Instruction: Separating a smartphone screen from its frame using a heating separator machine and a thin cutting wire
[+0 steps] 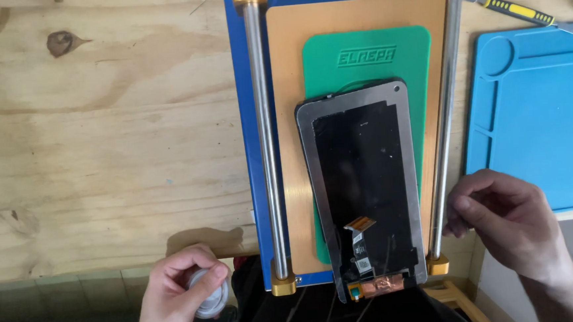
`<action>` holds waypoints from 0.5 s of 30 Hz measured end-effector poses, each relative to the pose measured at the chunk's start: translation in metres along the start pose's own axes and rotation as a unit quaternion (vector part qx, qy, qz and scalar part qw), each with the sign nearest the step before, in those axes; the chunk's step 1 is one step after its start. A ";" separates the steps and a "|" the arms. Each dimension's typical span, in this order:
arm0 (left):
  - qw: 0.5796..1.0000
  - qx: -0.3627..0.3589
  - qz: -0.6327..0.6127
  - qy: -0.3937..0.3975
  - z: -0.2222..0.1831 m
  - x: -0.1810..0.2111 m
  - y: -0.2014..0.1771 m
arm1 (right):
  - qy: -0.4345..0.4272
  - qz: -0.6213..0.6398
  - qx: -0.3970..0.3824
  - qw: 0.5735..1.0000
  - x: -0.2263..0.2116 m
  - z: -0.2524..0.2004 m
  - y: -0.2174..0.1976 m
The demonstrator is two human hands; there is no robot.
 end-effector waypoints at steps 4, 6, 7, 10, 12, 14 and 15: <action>0.999 0.023 0.032 0.010 -0.016 -0.016 -0.016 | 0.010 -0.070 -0.004 0.997 -0.010 0.004 0.001; 0.999 0.026 0.045 0.003 -0.021 -0.020 -0.021 | 0.018 -0.091 -0.001 0.996 -0.012 0.007 0.002; 0.999 0.024 0.035 0.002 -0.022 -0.019 -0.021 | 0.010 -0.095 -0.008 0.995 -0.015 0.008 0.005; 1.000 0.013 0.017 -0.002 -0.026 -0.022 -0.024 | 0.006 -0.104 -0.015 0.994 -0.020 0.010 0.008; 1.000 0.006 0.009 -0.004 -0.030 -0.031 -0.030 | 0.009 -0.108 -0.015 0.994 -0.024 0.011 0.010; 0.999 0.014 -0.001 -0.031 -0.038 -0.048 -0.040 | -0.014 -0.108 -0.056 0.992 -0.034 0.010 0.019; 0.999 0.013 -0.001 -0.031 -0.039 -0.050 -0.042 | -0.013 -0.108 -0.056 0.993 -0.039 0.010 0.021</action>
Point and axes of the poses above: each hand's wrist, its own z-axis towards the middle knuckle, its own y-axis out of the palm, x = y × z, the point moved 9 cm from there along z, towards the middle knuckle, and after that the axes turned 13 degrees about y, right-handed, at the moved point
